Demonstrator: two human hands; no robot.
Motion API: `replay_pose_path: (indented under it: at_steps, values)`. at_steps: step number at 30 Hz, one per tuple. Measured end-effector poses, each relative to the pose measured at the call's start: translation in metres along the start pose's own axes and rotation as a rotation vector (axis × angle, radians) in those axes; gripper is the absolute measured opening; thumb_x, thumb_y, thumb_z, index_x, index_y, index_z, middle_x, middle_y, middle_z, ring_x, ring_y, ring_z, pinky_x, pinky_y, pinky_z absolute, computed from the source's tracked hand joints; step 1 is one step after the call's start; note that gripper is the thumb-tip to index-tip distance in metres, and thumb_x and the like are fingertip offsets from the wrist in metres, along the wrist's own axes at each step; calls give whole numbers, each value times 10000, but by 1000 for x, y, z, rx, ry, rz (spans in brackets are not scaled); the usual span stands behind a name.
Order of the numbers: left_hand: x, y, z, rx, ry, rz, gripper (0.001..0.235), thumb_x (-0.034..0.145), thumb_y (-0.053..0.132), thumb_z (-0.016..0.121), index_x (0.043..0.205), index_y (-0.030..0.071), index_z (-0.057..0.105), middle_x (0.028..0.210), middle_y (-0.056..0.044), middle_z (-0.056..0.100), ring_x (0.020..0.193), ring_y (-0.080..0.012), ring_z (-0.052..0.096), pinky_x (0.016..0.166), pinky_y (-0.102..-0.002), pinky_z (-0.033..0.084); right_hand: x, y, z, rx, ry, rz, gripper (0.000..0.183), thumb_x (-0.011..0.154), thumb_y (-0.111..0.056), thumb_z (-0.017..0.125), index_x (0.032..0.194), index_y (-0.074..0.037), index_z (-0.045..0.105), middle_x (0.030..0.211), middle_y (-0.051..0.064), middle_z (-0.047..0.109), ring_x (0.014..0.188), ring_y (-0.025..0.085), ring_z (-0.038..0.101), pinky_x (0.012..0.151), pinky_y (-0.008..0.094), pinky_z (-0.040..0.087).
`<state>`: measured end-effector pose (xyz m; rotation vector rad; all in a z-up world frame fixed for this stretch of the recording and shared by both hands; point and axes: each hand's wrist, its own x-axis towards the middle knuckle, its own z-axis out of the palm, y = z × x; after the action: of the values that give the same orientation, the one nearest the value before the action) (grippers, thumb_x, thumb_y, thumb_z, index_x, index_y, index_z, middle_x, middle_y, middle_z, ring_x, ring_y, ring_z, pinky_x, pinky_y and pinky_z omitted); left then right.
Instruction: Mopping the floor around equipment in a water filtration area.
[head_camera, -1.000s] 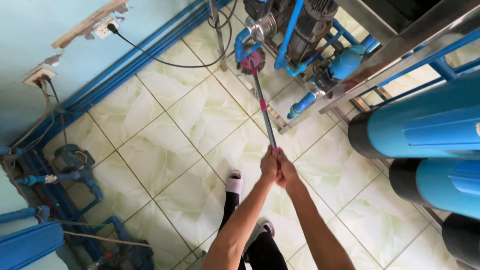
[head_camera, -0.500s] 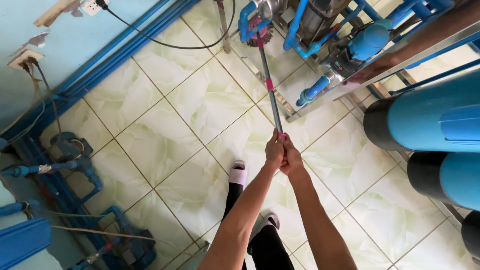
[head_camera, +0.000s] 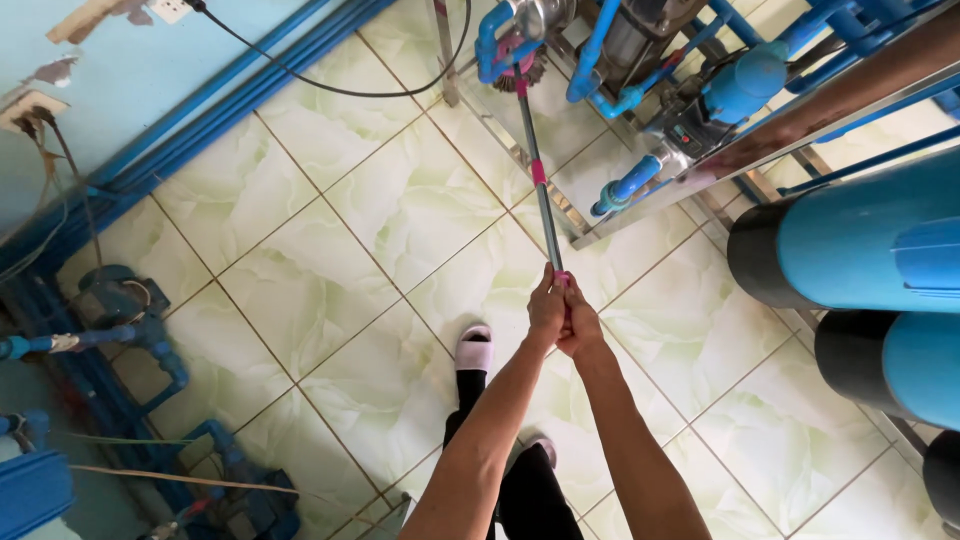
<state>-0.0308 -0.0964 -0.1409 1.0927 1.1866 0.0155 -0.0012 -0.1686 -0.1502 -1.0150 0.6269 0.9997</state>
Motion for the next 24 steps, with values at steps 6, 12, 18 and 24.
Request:
replay_pose_path:
  at_steps: [6,12,18,24]
  values:
    - [-42,-74,0,89,-12,161,537,1019,427,563,1527,274,482,1202,-151,737,1051,-216,703,918,-341,531,-54,32,-32,187,-6,-32,445,1100,-214,360,1534,-205,458,1361,4,622,1035,105,667,788,234,606]
    - [-31,-41,15,9,-46,52,540,1024,362,558,1552,302,460,1082,-107,745,869,-139,635,804,-307,528,2,29,-76,152,-278,-93,405,1090,-248,385,1489,-228,454,1179,17,629,821,113,576,602,261,500]
    - [14,-11,15,-84,-50,61,528,1017,340,574,1536,277,498,1017,-76,738,754,-118,578,698,-308,511,26,-1,-25,-22,1,-78,446,1103,-301,410,1538,-295,511,1136,-26,674,840,89,603,649,260,530]
    - [-29,-56,0,-51,-43,101,520,1018,373,603,1515,259,507,1154,-77,747,927,-124,648,820,-286,530,-36,27,-28,23,-13,-127,443,1094,-274,395,1524,-231,491,1381,-34,642,1139,99,632,927,274,549]
